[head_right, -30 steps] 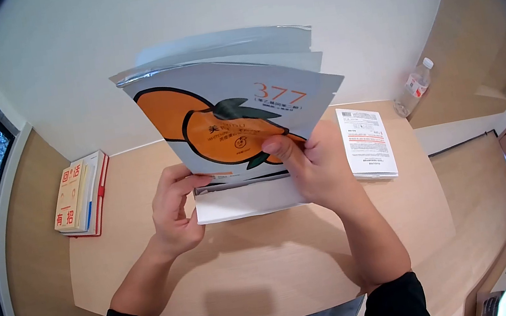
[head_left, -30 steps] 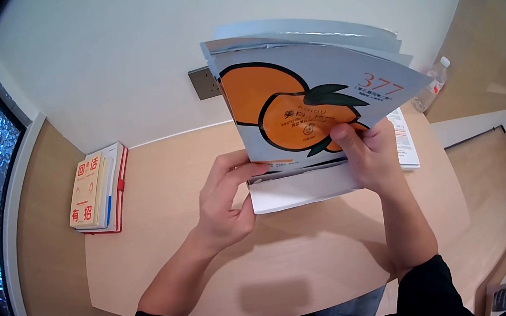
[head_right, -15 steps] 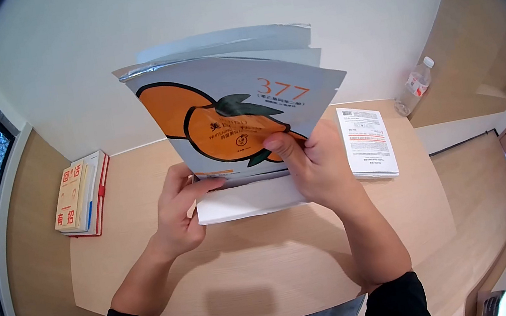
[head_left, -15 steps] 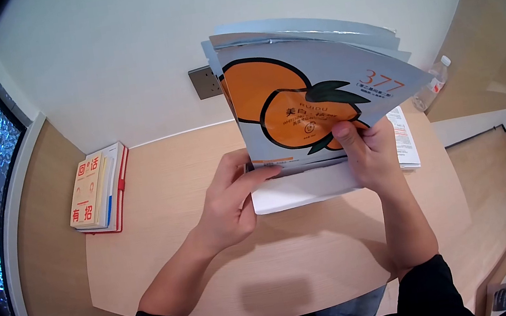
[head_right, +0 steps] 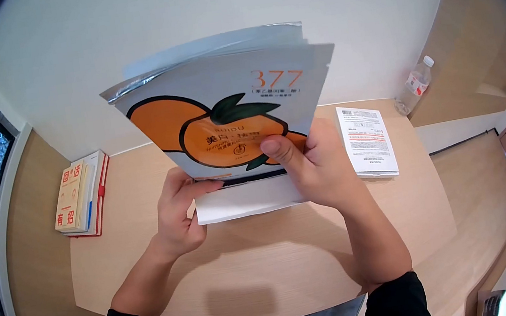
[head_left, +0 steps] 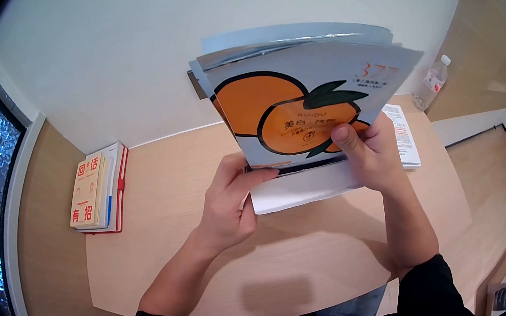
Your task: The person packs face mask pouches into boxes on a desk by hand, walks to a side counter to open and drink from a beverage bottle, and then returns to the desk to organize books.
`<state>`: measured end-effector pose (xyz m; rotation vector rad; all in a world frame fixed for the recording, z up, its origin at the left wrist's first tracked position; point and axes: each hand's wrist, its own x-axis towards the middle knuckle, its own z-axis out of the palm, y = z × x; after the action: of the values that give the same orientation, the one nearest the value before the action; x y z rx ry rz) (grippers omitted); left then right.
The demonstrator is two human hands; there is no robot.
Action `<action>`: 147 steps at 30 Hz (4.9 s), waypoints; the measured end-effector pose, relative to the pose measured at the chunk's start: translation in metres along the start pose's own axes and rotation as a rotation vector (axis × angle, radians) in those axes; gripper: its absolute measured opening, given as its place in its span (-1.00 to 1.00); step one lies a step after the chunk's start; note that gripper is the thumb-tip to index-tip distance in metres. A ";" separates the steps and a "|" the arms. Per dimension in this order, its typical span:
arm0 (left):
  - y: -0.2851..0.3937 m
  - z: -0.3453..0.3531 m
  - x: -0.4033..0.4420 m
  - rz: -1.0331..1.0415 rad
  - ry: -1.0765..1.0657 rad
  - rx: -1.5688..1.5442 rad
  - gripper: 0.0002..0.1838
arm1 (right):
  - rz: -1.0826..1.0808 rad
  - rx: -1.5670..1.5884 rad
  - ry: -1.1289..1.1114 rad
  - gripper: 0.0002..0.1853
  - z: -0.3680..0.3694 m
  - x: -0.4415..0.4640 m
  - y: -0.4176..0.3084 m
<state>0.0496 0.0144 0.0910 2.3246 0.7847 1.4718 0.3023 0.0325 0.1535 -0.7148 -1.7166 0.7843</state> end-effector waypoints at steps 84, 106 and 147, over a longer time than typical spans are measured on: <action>-0.016 0.002 0.001 0.137 -0.047 -0.067 -0.31 | -0.062 0.366 -0.012 -0.69 -0.006 0.007 -0.005; -0.008 0.001 0.002 0.058 -0.001 -0.078 -0.46 | 0.180 -0.408 -0.416 -0.76 -0.061 0.007 -0.020; -0.005 -0.004 0.000 -0.199 -0.069 -0.248 -0.60 | 0.084 -0.410 -0.420 -0.73 -0.036 0.009 -0.012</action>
<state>0.0450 0.0183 0.0903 2.0394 0.7447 1.3148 0.3333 0.0382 0.1761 -0.9516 -2.2793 0.6772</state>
